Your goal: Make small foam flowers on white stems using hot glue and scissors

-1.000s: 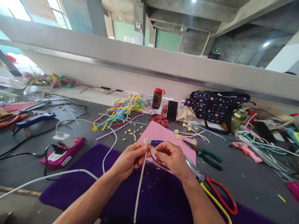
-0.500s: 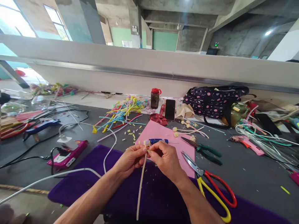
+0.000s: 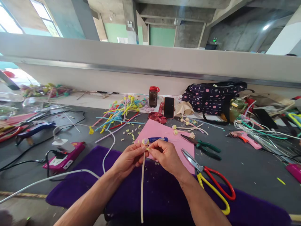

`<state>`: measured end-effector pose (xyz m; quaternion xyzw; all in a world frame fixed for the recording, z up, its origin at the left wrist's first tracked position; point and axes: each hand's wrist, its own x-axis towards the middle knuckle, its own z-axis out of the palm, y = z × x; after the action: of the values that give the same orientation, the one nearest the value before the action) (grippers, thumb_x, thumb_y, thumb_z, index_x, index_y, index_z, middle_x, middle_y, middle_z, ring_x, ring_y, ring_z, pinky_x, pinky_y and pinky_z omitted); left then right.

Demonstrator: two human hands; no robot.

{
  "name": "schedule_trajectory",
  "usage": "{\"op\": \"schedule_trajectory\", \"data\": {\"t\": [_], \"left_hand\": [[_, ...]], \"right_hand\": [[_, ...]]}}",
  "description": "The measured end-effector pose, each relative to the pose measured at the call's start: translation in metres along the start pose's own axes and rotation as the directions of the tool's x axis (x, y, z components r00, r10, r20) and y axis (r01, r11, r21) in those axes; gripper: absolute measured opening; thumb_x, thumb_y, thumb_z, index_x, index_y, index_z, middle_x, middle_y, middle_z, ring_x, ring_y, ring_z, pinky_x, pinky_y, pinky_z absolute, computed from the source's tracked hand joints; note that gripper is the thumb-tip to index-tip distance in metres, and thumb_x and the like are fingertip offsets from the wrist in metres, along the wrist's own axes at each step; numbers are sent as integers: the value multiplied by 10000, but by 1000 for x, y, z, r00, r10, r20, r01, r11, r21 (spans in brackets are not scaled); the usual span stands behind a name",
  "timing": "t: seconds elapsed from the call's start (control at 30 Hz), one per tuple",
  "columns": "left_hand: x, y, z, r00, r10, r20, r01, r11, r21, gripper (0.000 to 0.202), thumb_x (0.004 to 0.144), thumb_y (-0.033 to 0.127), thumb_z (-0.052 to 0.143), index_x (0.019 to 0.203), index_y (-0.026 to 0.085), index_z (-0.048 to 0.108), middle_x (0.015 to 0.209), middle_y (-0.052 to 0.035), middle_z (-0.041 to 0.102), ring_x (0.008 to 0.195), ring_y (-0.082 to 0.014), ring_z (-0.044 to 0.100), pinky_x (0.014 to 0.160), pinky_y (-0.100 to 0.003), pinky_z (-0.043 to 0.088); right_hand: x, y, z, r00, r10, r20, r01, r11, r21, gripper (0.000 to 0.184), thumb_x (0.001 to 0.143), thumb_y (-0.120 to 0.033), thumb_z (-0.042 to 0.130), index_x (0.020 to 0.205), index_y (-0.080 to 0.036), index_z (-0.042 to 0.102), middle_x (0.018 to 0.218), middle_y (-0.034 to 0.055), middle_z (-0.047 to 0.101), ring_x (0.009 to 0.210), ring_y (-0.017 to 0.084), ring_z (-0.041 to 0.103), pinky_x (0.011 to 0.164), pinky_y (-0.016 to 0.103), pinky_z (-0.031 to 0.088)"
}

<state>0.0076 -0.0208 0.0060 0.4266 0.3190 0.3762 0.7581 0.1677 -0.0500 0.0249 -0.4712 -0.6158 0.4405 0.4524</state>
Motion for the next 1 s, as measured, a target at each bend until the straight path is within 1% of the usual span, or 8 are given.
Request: {"op": "schedule_trajectory", "data": {"t": [0.1, 0.33, 0.43, 0.53, 0.6, 0.77, 0.93, 1.0], "left_hand": [[1, 0, -2, 1000, -15, 4, 15, 1000, 17, 244, 730, 337, 650, 636, 118, 594, 453, 23, 521, 353, -32, 396, 341, -146, 253], [3, -3, -7, 998, -41, 41, 41, 999, 6, 227, 739, 317, 649, 653, 114, 596, 552, 15, 548, 382, -20, 407, 340, -139, 252], [3, -3, -8, 998, -45, 40, 45, 999, -7, 224, 745, 317, 645, 666, 113, 598, 579, 14, 555, 385, -15, 403, 339, -139, 253], [2, -3, -7, 998, -50, 33, 50, 999, 0, 222, 748, 316, 643, 671, 113, 599, 578, 16, 555, 380, -12, 396, 337, -138, 247], [2, -2, -7, 998, -49, 32, 49, 999, 1, 214, 749, 314, 642, 681, 116, 599, 581, 16, 557, 379, -11, 393, 338, -138, 246], [2, -2, -6, 998, -41, 49, 41, 999, 2, 211, 732, 314, 659, 690, 116, 598, 585, 15, 555, 385, -13, 389, 343, -138, 245], [1, -1, -3, 997, -41, 59, 41, 999, -1, 198, 726, 303, 666, 702, 120, 596, 572, 21, 547, 377, -11, 383, 339, -134, 235], [1, -1, -3, 997, -39, 63, 39, 999, -6, 190, 733, 299, 660, 711, 121, 597, 572, 24, 544, 375, -9, 375, 339, -133, 234]], "right_hand": [[2, 2, -3, 998, 44, 51, -47, 997, 58, 112, 765, -259, 592, 773, -150, 618, 608, -18, 585, 484, 79, 484, 446, 193, 381], [6, 8, -6, 987, 87, 134, -105, 985, 135, 132, 753, -280, 608, 760, -149, 619, 587, -12, 589, 464, 70, 472, 407, 175, 342], [6, 9, -7, 986, 115, 123, -133, 979, 154, 136, 741, -278, 618, 775, -147, 634, 549, -24, 565, 448, 72, 479, 401, 173, 341], [6, 9, -7, 988, 136, 67, -146, 973, 177, 130, 704, -271, 649, 722, -147, 618, 521, -39, 541, 421, 66, 462, 385, 171, 328], [6, 8, -7, 987, 149, 61, -158, 969, 190, 138, 694, -276, 658, 703, -148, 607, 501, -44, 528, 410, 64, 450, 379, 171, 320], [6, 7, -7, 978, 157, 138, -190, 945, 266, 147, 705, -284, 658, 703, -149, 599, 510, -40, 547, 395, 52, 432, 374, 163, 288], [7, 11, -8, 962, 170, 214, -236, 911, 338, 179, 702, -306, 672, 725, -145, 598, 611, -8, 611, 399, 44, 455, 365, 157, 256], [7, 12, -8, 958, 169, 232, -245, 904, 351, 180, 708, -309, 670, 723, -143, 603, 579, -18, 598, 391, 43, 454, 366, 157, 256]]}}
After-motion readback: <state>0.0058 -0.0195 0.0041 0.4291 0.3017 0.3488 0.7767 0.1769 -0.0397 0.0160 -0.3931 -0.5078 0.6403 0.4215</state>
